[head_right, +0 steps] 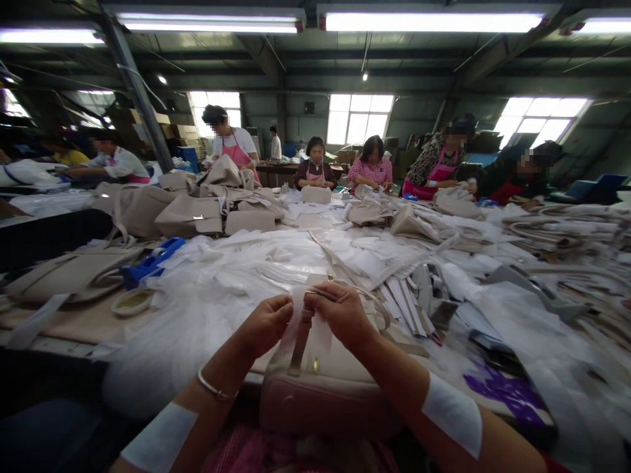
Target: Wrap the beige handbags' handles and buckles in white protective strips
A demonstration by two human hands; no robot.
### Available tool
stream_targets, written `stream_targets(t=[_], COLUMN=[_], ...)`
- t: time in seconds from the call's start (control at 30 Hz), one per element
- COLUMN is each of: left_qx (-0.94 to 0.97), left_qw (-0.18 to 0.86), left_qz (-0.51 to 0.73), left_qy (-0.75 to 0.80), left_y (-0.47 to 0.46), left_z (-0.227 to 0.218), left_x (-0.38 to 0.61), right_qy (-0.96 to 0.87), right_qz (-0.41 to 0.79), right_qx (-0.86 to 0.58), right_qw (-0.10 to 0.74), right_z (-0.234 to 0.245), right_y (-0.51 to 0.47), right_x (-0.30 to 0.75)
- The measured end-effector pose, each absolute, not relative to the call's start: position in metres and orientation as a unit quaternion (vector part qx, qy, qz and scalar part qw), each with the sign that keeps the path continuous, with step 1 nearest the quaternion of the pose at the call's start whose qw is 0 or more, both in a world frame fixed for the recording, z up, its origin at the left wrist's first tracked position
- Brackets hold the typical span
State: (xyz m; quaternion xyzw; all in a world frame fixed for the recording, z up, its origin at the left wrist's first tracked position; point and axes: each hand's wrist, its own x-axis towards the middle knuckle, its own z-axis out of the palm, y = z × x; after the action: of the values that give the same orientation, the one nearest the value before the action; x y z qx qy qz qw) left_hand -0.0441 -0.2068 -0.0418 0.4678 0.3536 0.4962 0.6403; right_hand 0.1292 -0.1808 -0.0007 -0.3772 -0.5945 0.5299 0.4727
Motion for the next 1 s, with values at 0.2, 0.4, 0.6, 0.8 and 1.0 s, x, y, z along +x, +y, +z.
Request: stream_targets(t=[0.2, 0.4, 0.6, 0.8, 1.0], left_qx=[0.569, 0.553, 0.501, 0.606, 0.651], left_qw=[0.553, 0.541, 0.578, 0.476, 0.414], left_qz=[0.500, 0.534, 0.519, 0.489, 0.500], left_qy=[0.348, 0.341, 0.381, 0.408, 0.395], left_y=[-0.204, -0.206, -0.202, -0.205, -0.215], left_z=[-0.035, -0.038, -0.048, -0.046, -0.043], left_x=[-0.019, -0.008, -0.007, -0.004, -0.003], right_qy=[-0.615, -0.676, -0.897, -0.947, -0.885], right_qz=[0.497, 0.412, 0.147, 0.022, 0.276], right_qx=[-0.369, -0.369, -0.209, -0.141, -0.173], right_qw=[0.489, 0.487, 0.360, 0.287, 0.332], right_z=[-0.008, -0.018, 0.005, 0.024, 0.009], right_y=[-0.177, -0.169, -0.163, -0.157, -0.154], right_x=[0.129, 0.144, 0.185, 0.181, 0.169])
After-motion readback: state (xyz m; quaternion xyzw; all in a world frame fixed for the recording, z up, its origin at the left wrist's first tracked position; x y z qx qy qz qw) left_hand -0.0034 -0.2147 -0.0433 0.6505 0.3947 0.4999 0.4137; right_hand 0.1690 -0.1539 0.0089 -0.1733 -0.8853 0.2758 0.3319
